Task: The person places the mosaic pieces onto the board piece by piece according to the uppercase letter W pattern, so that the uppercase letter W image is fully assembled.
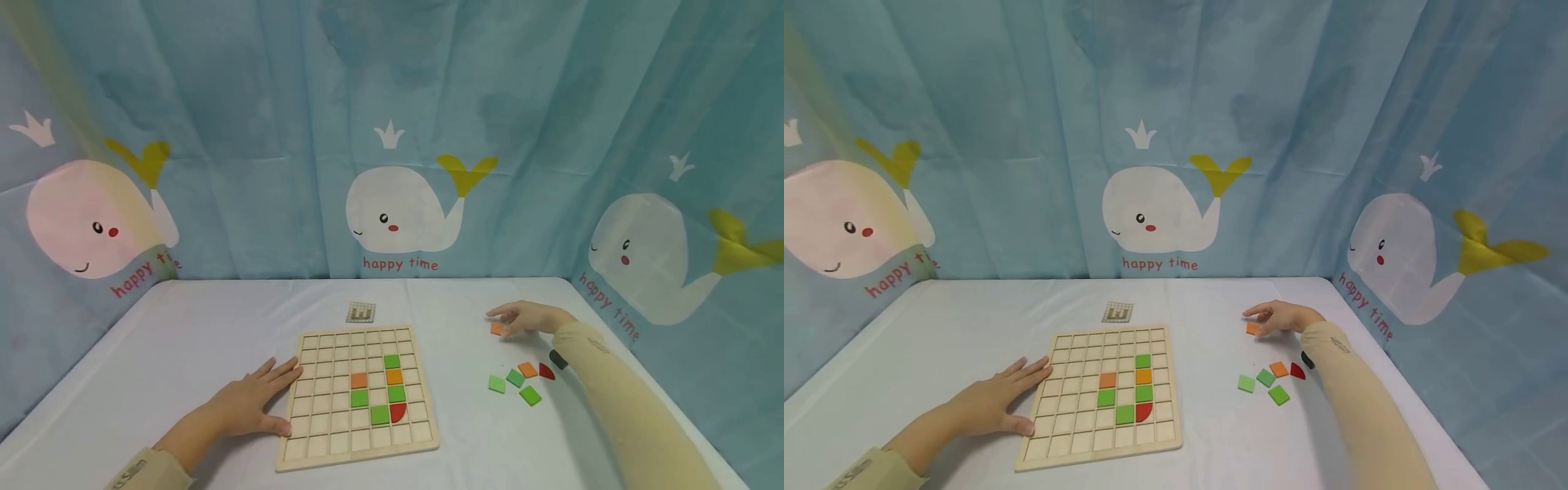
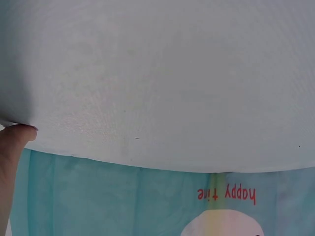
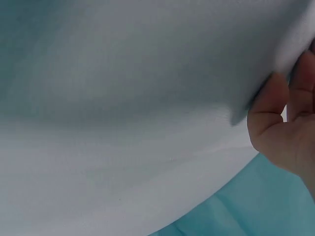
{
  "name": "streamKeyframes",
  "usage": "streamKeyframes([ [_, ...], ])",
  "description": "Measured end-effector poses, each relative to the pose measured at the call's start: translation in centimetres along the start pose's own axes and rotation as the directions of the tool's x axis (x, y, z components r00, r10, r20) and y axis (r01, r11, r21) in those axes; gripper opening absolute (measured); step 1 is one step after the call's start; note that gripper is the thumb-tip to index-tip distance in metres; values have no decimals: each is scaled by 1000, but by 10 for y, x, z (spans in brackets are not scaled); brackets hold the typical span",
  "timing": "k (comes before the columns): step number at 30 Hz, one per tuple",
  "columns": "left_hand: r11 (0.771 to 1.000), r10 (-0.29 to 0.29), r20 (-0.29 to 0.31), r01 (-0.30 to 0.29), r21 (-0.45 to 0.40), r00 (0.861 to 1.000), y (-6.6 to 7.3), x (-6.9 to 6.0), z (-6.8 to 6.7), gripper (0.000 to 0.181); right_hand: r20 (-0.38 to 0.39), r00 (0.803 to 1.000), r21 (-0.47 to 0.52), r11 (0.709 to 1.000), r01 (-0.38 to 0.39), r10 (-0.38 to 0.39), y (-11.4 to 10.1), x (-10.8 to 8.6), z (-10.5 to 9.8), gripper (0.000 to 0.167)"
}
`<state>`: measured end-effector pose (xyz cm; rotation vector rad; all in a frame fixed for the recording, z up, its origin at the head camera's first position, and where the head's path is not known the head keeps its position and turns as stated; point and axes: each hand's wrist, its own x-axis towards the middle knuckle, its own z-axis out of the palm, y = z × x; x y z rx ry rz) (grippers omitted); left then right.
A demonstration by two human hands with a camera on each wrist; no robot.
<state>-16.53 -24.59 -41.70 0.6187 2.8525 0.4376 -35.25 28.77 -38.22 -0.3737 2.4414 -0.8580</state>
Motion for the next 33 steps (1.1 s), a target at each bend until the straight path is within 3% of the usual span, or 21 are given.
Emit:
streamKeyframes([
  [5,1000,10,-2,-10,-2,1000,1,0,0,104,-18,999,-29,999,-43,42,1,3,0,52],
  [15,1000,10,4,-10,-9,1000,3,-2,-3,104,-77,997,-88,996,-32,25,0,6,8,39],
  [20,1000,7,4,-7,-7,1000,3,-2,-3,104,-63,998,-140,990,8,-17,3,9,8,39],
  [33,1000,21,-9,-21,-3,1000,2,-1,-1,102,-70,998,-125,992,-13,4,5,8,7,32],
])
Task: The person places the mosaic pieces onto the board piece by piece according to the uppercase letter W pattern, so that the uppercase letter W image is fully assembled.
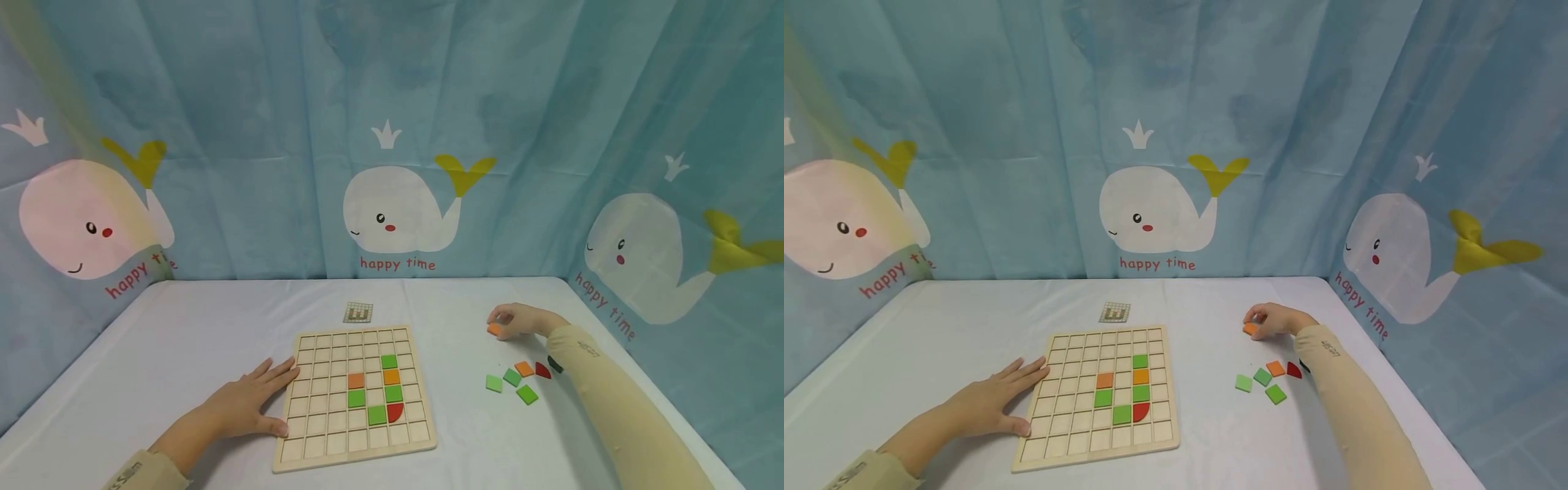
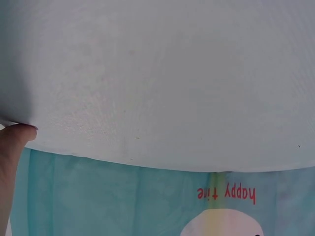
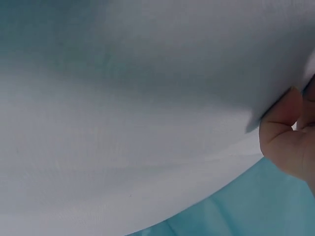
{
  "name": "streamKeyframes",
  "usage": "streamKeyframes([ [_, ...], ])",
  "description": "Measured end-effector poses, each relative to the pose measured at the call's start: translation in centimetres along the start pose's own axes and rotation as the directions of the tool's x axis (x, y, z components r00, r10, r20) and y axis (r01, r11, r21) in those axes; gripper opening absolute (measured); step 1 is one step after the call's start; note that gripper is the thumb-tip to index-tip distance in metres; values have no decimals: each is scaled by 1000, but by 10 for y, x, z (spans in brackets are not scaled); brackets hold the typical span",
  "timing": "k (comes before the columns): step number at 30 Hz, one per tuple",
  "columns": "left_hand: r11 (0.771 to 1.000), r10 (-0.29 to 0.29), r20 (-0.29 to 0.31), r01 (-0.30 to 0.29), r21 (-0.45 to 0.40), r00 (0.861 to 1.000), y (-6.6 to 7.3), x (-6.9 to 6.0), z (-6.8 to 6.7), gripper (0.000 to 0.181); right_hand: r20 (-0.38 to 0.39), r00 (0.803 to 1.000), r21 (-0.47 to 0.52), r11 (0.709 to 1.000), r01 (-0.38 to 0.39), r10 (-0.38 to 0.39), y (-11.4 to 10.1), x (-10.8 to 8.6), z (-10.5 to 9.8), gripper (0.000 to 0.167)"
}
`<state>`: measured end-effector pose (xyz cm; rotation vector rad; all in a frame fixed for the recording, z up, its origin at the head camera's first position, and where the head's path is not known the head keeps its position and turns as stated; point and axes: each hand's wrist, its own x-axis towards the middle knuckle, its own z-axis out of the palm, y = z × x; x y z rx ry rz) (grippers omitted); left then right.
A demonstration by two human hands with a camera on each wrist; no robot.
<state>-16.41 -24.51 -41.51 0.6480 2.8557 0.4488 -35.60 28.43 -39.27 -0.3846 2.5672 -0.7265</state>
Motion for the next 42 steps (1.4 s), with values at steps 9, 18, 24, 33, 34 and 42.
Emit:
streamKeyframes([
  [9,1000,-6,10,6,-6,1000,-2,1,1,101,-53,998,154,988,-6,14,-9,-12,-2,35],
  [18,1000,-6,10,6,6,1000,-3,0,-1,101,-117,992,342,940,3,39,-15,-22,10,42],
  [24,1000,0,0,0,-1,1000,-1,-1,-1,101,-203,977,513,857,45,70,-23,-27,16,49],
  [33,1000,-7,8,7,-2,1000,1,-1,-1,102,-226,974,644,750,149,1,-42,-41,24,49],
  [34,1000,-10,9,10,-3,1000,1,-1,-1,102,-218,976,662,734,148,0,-45,-43,24,48],
  [42,1000,-16,16,17,-17,1000,1,0,-1,101,-207,978,760,634,146,22,-68,-57,30,49],
])
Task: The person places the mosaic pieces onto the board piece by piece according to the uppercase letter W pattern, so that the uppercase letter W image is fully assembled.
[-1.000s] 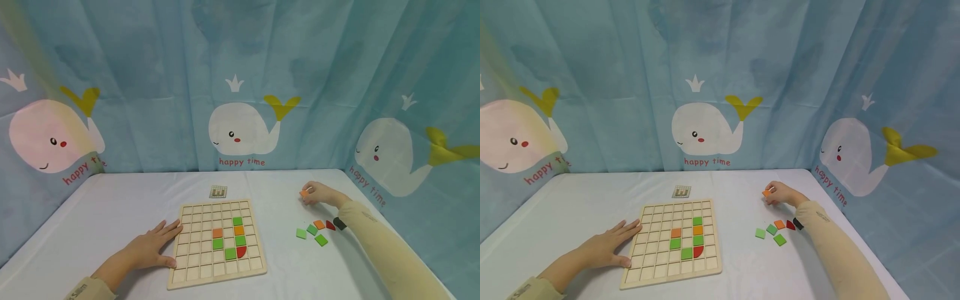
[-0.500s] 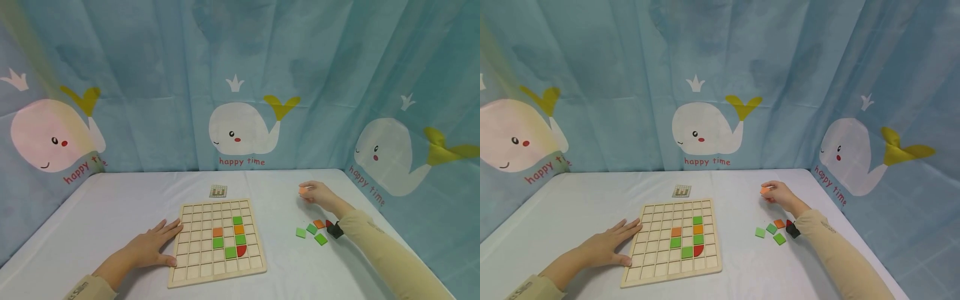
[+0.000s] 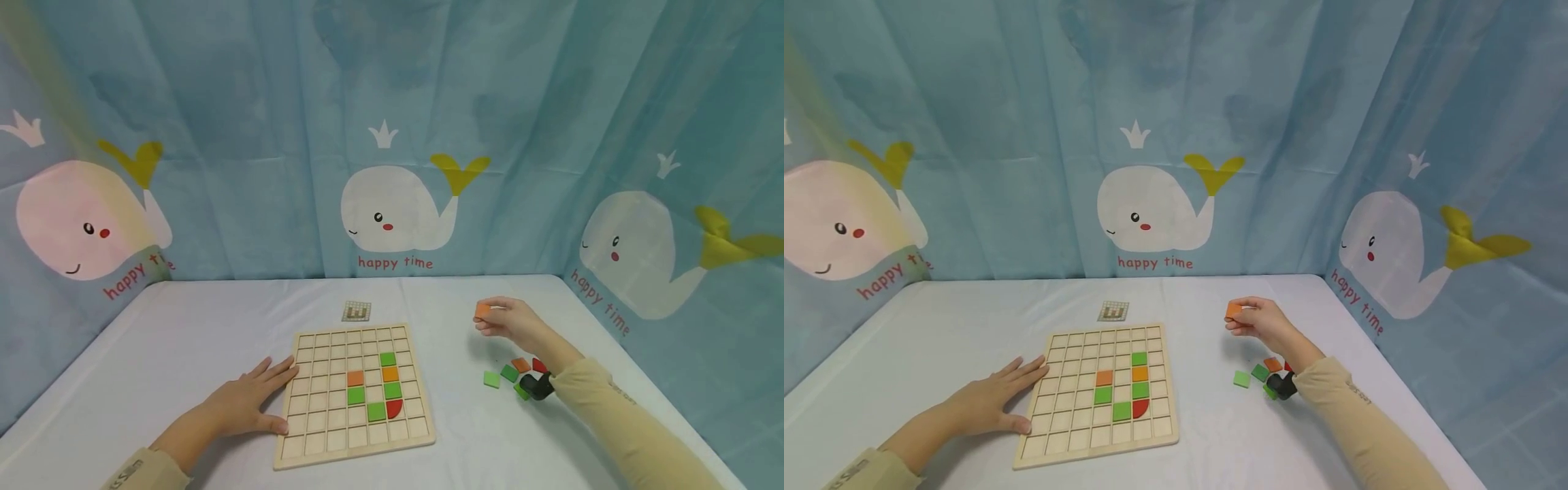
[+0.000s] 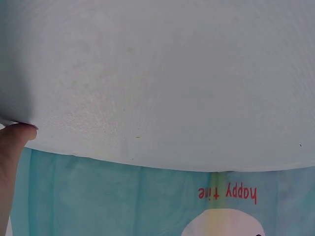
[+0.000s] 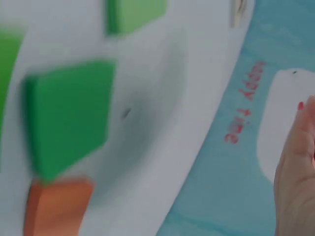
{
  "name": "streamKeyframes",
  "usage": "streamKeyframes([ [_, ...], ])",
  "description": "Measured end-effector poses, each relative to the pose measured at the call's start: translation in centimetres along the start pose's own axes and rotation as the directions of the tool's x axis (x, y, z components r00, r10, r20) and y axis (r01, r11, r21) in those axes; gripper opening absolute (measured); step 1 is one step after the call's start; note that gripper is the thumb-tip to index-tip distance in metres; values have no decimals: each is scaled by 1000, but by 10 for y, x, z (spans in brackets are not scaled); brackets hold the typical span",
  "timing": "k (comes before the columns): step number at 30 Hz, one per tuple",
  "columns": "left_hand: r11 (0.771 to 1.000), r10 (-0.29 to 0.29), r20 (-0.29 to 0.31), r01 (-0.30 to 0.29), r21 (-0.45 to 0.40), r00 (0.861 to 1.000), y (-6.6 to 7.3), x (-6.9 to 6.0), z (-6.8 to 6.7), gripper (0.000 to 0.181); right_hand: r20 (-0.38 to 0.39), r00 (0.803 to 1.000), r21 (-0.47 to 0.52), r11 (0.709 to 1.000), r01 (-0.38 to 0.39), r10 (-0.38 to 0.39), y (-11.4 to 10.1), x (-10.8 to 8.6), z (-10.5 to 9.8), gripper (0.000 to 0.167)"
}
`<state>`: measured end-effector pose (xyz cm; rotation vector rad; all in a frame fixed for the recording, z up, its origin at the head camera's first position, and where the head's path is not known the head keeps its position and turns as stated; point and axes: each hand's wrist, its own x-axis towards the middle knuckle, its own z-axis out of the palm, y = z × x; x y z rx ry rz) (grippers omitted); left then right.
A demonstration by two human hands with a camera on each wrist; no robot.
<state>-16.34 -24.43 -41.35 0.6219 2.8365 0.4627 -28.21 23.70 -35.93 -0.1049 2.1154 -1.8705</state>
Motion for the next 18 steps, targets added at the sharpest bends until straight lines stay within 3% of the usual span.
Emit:
streamKeyframes([
  [8,1000,3,-12,-3,12,1000,-2,0,2,102,11,999,79,996,37,-38,-6,-9,17,48],
  [18,1000,4,-5,-4,3,1000,-3,0,2,103,133,990,-37,998,43,-37,-2,-14,40,30],
])
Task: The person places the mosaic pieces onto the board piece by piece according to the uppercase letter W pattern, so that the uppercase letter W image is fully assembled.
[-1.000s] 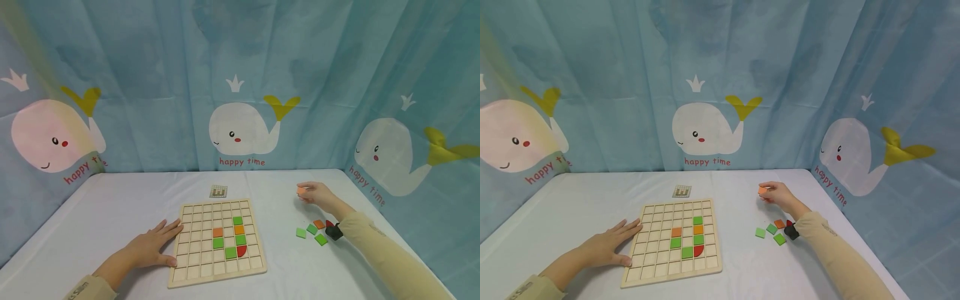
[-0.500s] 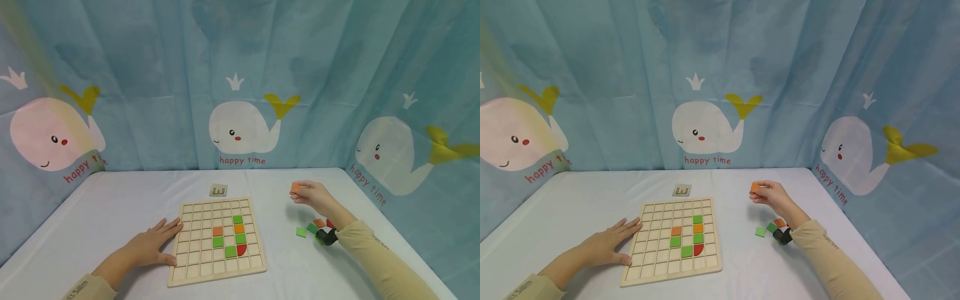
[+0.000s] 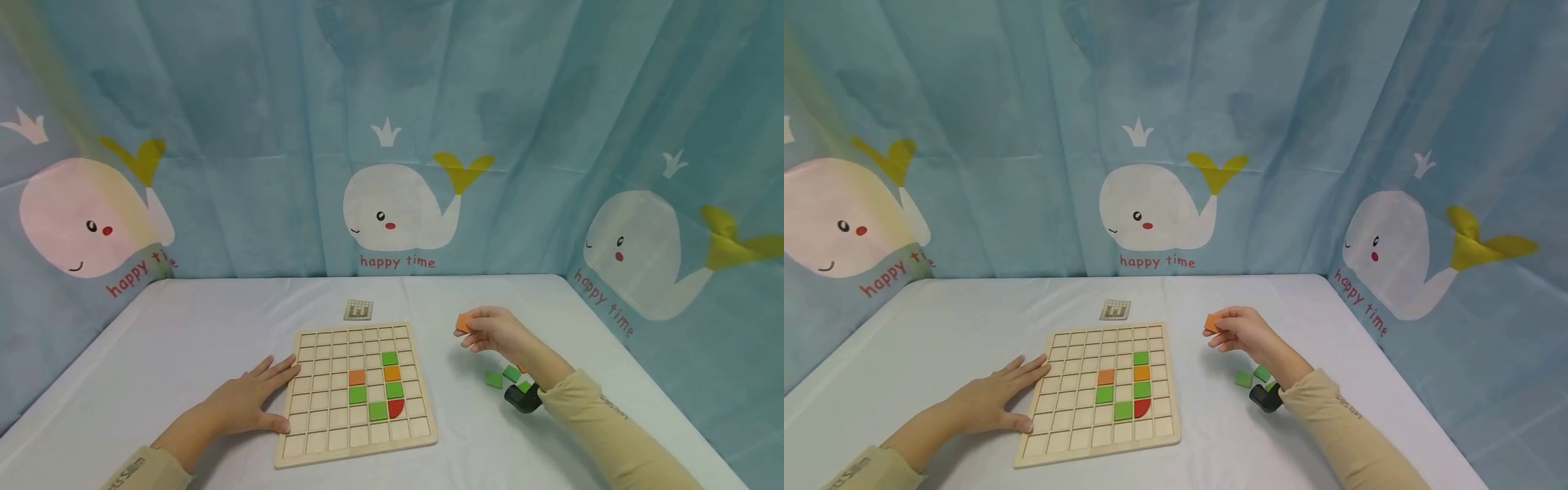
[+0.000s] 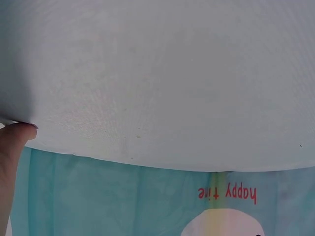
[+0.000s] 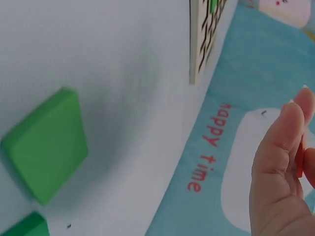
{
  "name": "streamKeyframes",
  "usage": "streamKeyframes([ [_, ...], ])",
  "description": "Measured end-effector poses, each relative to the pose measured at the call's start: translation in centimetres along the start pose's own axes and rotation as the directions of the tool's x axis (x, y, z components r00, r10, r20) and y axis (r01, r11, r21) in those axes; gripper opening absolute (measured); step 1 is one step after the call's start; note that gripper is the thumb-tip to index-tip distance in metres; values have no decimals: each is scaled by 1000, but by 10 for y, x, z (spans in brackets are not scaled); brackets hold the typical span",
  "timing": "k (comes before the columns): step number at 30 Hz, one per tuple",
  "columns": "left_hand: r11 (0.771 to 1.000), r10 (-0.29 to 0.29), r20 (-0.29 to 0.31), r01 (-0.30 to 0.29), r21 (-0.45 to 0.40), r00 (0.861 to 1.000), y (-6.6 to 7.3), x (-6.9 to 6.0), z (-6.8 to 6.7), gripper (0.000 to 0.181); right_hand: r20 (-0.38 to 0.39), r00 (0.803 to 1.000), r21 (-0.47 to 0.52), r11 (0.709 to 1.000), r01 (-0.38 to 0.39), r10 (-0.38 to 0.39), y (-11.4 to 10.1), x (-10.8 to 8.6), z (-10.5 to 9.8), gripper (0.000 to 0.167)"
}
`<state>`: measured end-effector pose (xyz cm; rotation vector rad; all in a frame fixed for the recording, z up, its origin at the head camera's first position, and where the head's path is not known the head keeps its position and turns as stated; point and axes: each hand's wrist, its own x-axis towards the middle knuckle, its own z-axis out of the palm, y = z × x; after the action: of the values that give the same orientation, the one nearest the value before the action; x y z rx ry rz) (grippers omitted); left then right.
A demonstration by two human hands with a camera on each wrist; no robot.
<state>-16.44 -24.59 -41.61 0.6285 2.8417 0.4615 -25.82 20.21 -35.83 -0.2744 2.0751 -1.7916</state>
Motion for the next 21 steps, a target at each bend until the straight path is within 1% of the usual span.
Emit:
streamKeyframes([
  [3,1000,-6,-1,6,7,1000,0,0,0,103,2,1000,-14,1000,8,-8,0,0,8,30],
  [5,1000,-10,-1,10,11,1000,-1,0,0,103,-13,1000,-5,1000,9,-9,0,-1,14,28],
  [10,1000,4,-2,-4,1,1000,0,1,1,102,-35,999,11,1000,21,-21,1,-3,27,29],
  [12,1000,8,-1,-8,-2,1000,1,1,1,102,-30,999,8,1000,25,-25,2,-3,30,29],
  [16,1000,-5,2,5,11,1000,2,2,0,103,-6,1000,-23,1000,19,-19,3,-2,38,29],
  [21,1000,-10,0,10,16,1000,2,-1,-1,103,26,1000,-64,998,6,-4,4,-1,49,28],
])
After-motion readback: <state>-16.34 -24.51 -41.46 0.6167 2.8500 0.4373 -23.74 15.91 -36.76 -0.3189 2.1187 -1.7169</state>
